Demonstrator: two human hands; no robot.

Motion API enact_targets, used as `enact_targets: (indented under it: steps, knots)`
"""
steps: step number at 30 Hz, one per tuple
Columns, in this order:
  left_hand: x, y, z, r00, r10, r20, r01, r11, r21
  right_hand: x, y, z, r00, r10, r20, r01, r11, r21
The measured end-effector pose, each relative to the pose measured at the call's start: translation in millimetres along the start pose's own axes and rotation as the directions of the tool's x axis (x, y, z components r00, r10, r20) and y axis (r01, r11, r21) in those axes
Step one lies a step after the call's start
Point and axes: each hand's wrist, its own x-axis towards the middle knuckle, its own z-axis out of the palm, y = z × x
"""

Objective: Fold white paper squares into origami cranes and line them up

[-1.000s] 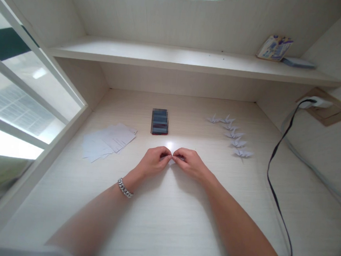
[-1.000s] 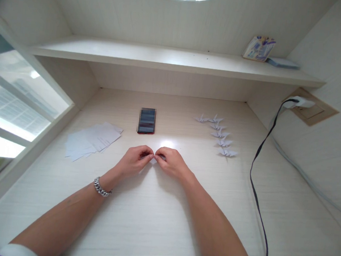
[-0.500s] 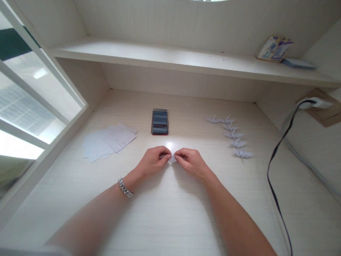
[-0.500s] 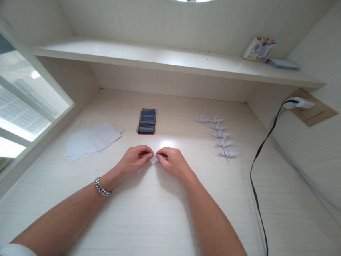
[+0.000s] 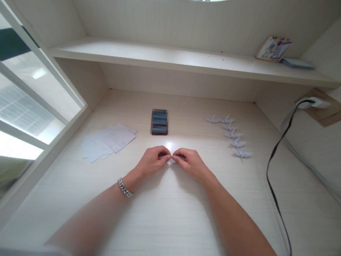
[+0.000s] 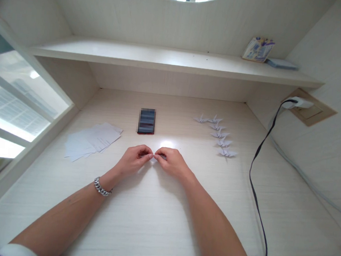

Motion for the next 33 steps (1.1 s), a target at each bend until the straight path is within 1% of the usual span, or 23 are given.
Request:
enact_targets:
  steps: [3,6,8,10,12,16,19,20,22,24,26,28,30,33]
  knots:
    - [1.5,-7.2,0.7,0.999,-0.043,-0.033,0.039,0.995,-0.095,1.0,3.1,0.0,1.0,0.024,-0.021,-0.023,1.0,0.018]
    - [3.3,-11.5,2.4,0.991,-0.098,-0.095,0.066,0.953,-0.295,2.5,5.8,1.3,0.994,0.071,-0.08,-0.068,0.997,0.038]
    - [3.9,-10.8,3.1,0.988,-0.113,-0.101,0.066,0.92,-0.386,3.2,5.0,3.3,0.988,0.088,-0.123,-0.082,0.995,0.056]
    - [3.7,-8.3,3.1,0.991,-0.103,-0.089,0.062,0.924,-0.378,3.4,2.3,6.0,0.985,0.081,-0.155,-0.07,0.995,0.076]
    - [2.7,-5.6,2.6,0.993,-0.086,-0.081,0.057,0.95,-0.306,3.2,-1.1,8.7,0.985,0.062,-0.164,-0.047,0.994,0.096]
    - [0.7,-2.7,2.4,0.99,-0.077,-0.116,0.052,0.979,-0.198,2.6,-4.5,11.5,0.988,0.064,-0.143,-0.043,0.988,0.148]
    - [1.3,-3.5,3.7,0.987,-0.08,-0.142,0.054,0.983,-0.173,2.6,-2.9,12.0,0.989,0.094,-0.114,-0.071,0.98,0.188]
    - [2.1,-4.3,4.2,0.985,-0.092,-0.146,0.063,0.979,-0.195,2.7,-1.8,12.3,0.989,0.105,-0.109,-0.082,0.978,0.194]
    - [4.2,-6.5,4.8,0.977,-0.142,-0.157,0.088,0.948,-0.305,3.1,0.7,13.4,0.984,0.131,-0.118,-0.105,0.973,0.206]
    - [6.2,-8.6,5.0,0.967,-0.193,-0.164,0.102,0.89,-0.444,3.6,2.9,15.1,0.974,0.167,-0.152,-0.127,0.962,0.242]
    - [7.0,-9.5,5.0,0.97,-0.2,-0.14,0.098,0.845,-0.525,4.2,4.4,16.8,0.96,0.203,-0.195,-0.139,0.944,0.299]
    - [6.4,-8.8,5.2,0.985,-0.156,-0.078,0.092,0.842,-0.532,4.7,5.1,18.4,0.947,0.222,-0.232,-0.132,0.928,0.349]
    - [5.1,-6.9,5.6,0.994,-0.11,-0.014,0.088,0.858,-0.505,5.5,5.7,19.9,0.938,0.229,-0.26,-0.112,0.911,0.396]
    - [3.8,-4.0,6.5,0.995,-0.096,0.012,0.091,0.877,-0.471,7.1,7.2,22.9,0.926,0.247,-0.286,-0.083,0.872,0.483]
